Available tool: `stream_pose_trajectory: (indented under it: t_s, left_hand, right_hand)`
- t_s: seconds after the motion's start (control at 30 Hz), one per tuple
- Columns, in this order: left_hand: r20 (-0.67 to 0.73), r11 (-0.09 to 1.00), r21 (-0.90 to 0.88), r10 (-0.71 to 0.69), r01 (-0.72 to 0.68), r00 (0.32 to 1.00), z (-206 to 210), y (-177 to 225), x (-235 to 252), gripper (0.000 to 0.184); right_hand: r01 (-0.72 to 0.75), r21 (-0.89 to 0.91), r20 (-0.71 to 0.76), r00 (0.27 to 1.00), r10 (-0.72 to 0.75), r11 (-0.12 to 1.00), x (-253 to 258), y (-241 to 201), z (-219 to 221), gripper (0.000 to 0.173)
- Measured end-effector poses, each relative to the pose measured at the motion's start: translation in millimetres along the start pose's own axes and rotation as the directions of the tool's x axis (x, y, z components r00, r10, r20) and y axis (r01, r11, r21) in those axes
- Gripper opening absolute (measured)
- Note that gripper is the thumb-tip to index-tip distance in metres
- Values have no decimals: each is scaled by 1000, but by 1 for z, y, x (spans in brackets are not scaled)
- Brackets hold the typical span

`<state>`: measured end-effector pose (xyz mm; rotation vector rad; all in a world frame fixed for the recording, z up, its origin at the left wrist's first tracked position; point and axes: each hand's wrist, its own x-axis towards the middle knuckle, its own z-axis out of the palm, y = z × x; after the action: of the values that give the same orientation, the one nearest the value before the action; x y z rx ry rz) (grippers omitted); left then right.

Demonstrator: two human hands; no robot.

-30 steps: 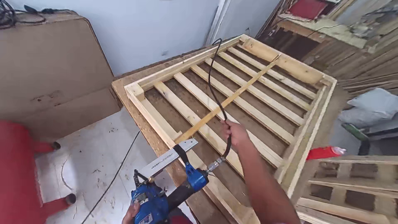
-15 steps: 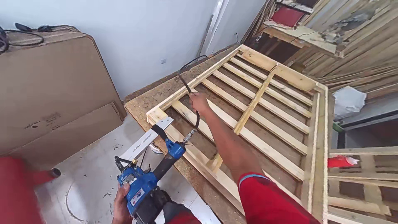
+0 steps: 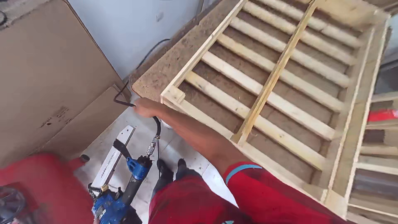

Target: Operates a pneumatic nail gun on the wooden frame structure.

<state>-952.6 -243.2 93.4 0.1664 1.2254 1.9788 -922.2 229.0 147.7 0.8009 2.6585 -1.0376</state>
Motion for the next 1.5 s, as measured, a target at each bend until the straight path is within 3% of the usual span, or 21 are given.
stream_pose_trajectory:
  t_s: [0.07, 0.13, 0.17, 0.23, 0.3, 0.4, 0.5, 0.7, 0.87, 1.03, 1.2, 1.27, 1.37, 1.5]
  left_hand:
    - [-135, 994, 49, 108, -102, 985, -10, -10, -10, 30]
    - [5, 990, 144, 9, -10, 1000, -37, -11, -6, 26]
    - [-27, 982, 185, -35, 39, 999, -44, -14, -2, 36]
    - [-119, 945, 302, -92, 125, 989, -52, -22, 13, 90]
    - [-148, 869, 455, -144, 197, 978, -41, -25, 42, 125]
    - [-106, 710, 647, -277, 278, 955, -1, -39, 78, 134]
    - [37, 603, 751, -445, 269, 895, 45, -64, 121, 129]
    - [310, 535, 818, -718, 210, 624, 134, -110, 210, 131]
    - [364, 472, 853, -844, 223, 394, 164, -130, 291, 125]
    - [425, 459, 792, -888, 402, 176, 162, -136, 354, 118]
    - [449, 410, 846, -893, 340, -39, 179, -141, 396, 112]
    - [422, 400, 875, -906, 272, -25, 200, -146, 400, 101]
    - [381, 398, 888, -917, 231, 117, 219, -158, 383, 75]
    - [405, 440, 862, -896, 252, 181, 214, -169, 374, 85]
  right_hand:
    - [-66, -236, -64, 997, 52, 970, -15, 10, 64, 39]
    - [90, -283, -134, 982, -132, 955, -48, 18, 117, 46]
    - [209, -240, -140, 959, -247, 948, -71, 17, 139, 46]
    - [434, -104, -87, 892, -443, 895, -111, 14, 178, 45]
    - [519, 19, 45, 854, -519, 855, -138, 14, 207, 57]
    - [379, 168, 215, 887, -410, 910, -155, 40, 238, 93]
    - [199, 232, 247, 935, -255, 952, -158, 78, 244, 103]
    - [-132, 415, 209, 977, 47, 900, -178, 111, 236, 100]
    - [-290, 487, 125, 957, 263, 824, -162, 103, 232, 102]
    - [-517, 354, 37, 841, 540, 780, -128, 60, 212, 90]
    - [-664, 236, -24, 726, 687, 709, -109, 27, 187, 70]
    - [-715, 177, -48, 680, 731, 676, -108, 26, 180, 66]
    - [-757, 128, -74, 637, 768, 640, -109, 29, 176, 60]
    - [-768, 95, -130, 621, 773, 634, -112, 34, 182, 51]
